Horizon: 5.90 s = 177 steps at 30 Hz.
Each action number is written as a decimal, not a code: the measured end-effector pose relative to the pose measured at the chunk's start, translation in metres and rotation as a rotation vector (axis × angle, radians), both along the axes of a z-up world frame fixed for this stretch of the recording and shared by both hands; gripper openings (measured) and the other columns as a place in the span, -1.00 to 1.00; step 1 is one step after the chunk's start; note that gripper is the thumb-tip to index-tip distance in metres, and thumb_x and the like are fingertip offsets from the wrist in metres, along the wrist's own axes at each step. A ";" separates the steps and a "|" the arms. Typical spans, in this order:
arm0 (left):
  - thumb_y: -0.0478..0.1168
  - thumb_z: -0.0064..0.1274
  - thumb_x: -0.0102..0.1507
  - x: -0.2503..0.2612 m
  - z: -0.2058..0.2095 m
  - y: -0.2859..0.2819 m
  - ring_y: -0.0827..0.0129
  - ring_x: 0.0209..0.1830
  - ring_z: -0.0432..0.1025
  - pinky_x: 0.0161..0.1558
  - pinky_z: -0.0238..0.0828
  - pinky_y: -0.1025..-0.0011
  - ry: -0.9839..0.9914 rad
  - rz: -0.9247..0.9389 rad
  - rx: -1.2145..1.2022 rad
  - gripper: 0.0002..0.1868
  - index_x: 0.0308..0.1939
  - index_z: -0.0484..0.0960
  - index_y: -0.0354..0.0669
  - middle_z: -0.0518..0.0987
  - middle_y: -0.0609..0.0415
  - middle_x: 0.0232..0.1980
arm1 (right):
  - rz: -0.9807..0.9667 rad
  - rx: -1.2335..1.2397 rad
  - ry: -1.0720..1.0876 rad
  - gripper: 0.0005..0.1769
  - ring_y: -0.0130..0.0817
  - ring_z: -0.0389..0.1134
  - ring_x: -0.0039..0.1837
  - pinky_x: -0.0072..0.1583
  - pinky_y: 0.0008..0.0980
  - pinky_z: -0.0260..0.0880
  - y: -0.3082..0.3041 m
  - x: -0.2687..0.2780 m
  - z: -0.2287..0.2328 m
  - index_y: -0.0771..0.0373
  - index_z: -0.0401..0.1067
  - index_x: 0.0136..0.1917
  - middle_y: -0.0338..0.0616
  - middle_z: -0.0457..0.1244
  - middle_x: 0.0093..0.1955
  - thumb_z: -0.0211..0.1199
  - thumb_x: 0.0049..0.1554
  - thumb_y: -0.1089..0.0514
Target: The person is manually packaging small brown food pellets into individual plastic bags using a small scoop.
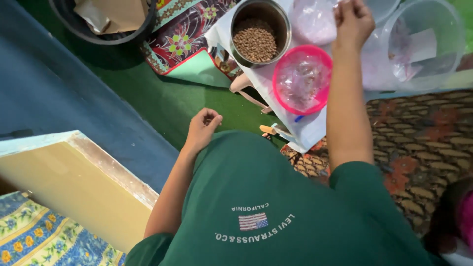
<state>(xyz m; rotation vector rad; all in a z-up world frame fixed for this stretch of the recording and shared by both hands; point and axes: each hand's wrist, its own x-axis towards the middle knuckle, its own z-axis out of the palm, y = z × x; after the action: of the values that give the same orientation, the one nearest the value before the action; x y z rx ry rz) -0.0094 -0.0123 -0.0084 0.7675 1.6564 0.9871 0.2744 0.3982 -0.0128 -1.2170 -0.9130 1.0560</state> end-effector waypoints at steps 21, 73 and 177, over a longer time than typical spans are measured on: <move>-0.13 0.23 0.31 0.062 -0.039 -0.001 0.30 -0.22 0.54 -0.11 0.48 0.36 0.047 -0.085 -0.021 -0.83 -0.14 0.68 -0.11 0.66 -0.01 -0.22 | 0.696 -0.207 -1.566 -0.72 0.03 0.42 0.18 0.11 0.04 0.52 -0.160 0.056 -0.135 0.08 0.61 0.08 -0.03 0.35 0.05 0.37 0.06 0.16; -0.27 0.33 0.14 0.087 0.012 0.054 0.40 -0.49 0.49 -0.42 0.45 0.49 -0.230 -0.426 -0.048 -0.86 -0.28 0.70 -0.21 0.63 0.01 -0.45 | 0.615 -0.513 -0.261 -0.85 -0.41 0.44 -0.27 -0.20 -0.51 0.45 -0.323 -0.013 0.039 0.29 0.61 -0.09 -0.07 0.44 -0.33 0.39 0.03 0.23; -0.12 0.25 0.28 0.080 -0.039 0.016 0.37 -0.38 0.51 -0.31 0.49 0.45 -0.038 -0.121 -0.106 -0.82 -0.19 0.67 -0.14 0.64 0.00 -0.29 | 0.449 -0.334 -1.077 -0.84 -0.12 0.48 0.05 0.09 -0.19 0.48 -0.165 0.103 -0.162 0.01 0.63 -0.07 -0.17 0.45 -0.11 0.40 0.06 0.01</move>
<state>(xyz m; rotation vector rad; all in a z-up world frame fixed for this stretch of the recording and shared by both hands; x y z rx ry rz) 0.0706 0.0040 -0.0475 0.7641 1.5975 0.8180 0.3774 0.2328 -0.1748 -1.9717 -1.9542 0.8704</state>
